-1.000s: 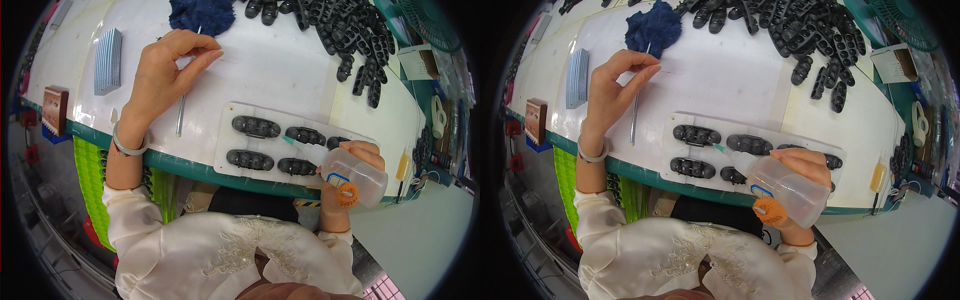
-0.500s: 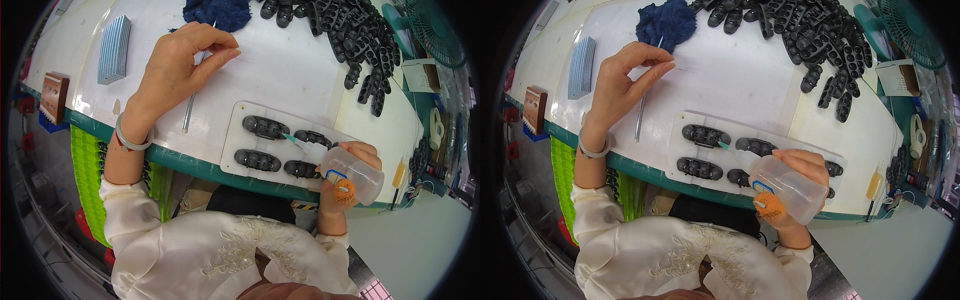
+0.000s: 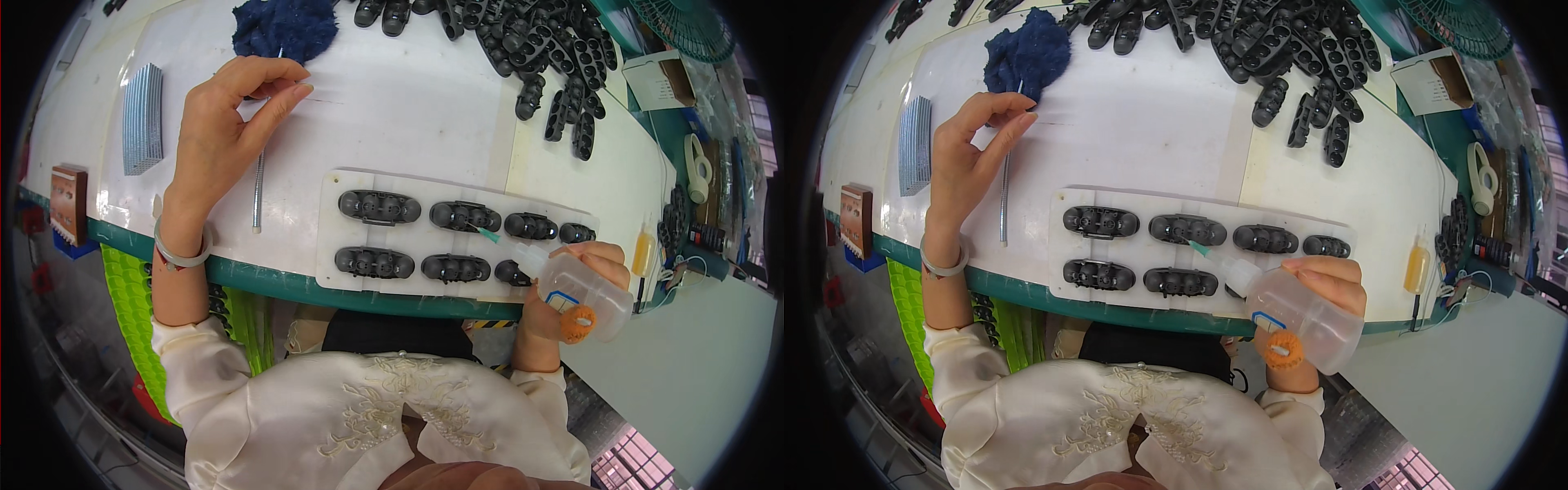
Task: Applying adhesive to small black plastic housings and organizing them in a specialized sorting tray.
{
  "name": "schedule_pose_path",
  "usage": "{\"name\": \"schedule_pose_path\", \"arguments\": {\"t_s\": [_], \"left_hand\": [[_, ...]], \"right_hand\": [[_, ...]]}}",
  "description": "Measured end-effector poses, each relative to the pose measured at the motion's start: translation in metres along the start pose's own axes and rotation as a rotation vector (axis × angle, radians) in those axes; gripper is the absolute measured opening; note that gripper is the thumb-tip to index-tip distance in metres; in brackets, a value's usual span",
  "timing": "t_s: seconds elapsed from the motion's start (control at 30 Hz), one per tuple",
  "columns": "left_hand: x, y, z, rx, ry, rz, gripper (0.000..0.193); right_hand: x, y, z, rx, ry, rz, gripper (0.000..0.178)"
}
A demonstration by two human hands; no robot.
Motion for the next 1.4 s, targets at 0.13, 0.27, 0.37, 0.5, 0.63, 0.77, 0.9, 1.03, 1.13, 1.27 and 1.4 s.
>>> {"name": "schedule_pose_path", "arguments": {"t_s": [0.13,0.27,0.37,0.5,0.63,0.77,0.9,1.03,1.13,1.27,1.4], "left_hand": [[0.002,0.001,0.001,-0.001,0.004,-0.015,0.014],[0.003,0.0,0.0,-0.019,0.017,-0.018,0.013],[0.003,-0.001,0.001,-0.017,0.018,-0.021,0.013],[0.002,0.0,0.001,-0.021,0.011,-0.007,0.013],[0.001,0.001,0.001,-0.015,-0.016,0.017,0.014],[-0.001,0.001,0.002,-0.035,-0.03,0.054,0.015],[0.002,0.006,0.002,-0.075,-0.038,0.032,0.015],[0.002,0.004,0.003,-0.057,-0.03,0.062,0.014],[0.003,0.002,0.003,-0.057,-0.022,0.052,0.013],[0.002,0.004,0.003,-0.043,-0.036,0.057,0.013],[0.001,0.004,0.004,-0.048,-0.045,0.087,0.013]], "right_hand": [[0.0,-0.002,0.0,0.033,-0.022,0.003,0.022],[0.001,-0.002,-0.002,0.074,-0.025,-0.162,0.024],[0.001,-0.004,0.0,0.054,-0.009,-0.093,0.029],[-0.006,-0.003,0.0,0.021,-0.066,-0.053,0.037],[-0.018,-0.013,-0.007,0.08,-0.277,-0.112,0.044],[-0.021,-0.014,-0.008,0.057,-0.179,-0.048,0.041],[-0.019,-0.015,-0.008,0.09,-0.071,-0.079,0.03],[-0.016,-0.012,-0.003,0.046,-0.032,-0.057,0.022],[-0.013,-0.006,-0.002,0.106,-0.026,-0.02,0.021],[-0.019,-0.01,-0.001,0.044,-0.044,-0.073,0.025],[-0.037,-0.019,-0.004,0.165,-0.28,-0.04,0.036]]}}
Point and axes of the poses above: each hand's wrist, its own z-axis towards the middle knuckle, its own x-axis out of the palm, y = z × x, the point moved 2 cm from there along z, towards the middle knuckle, and after that the axes turned 11 degrees about x, right-handed, at the moved point
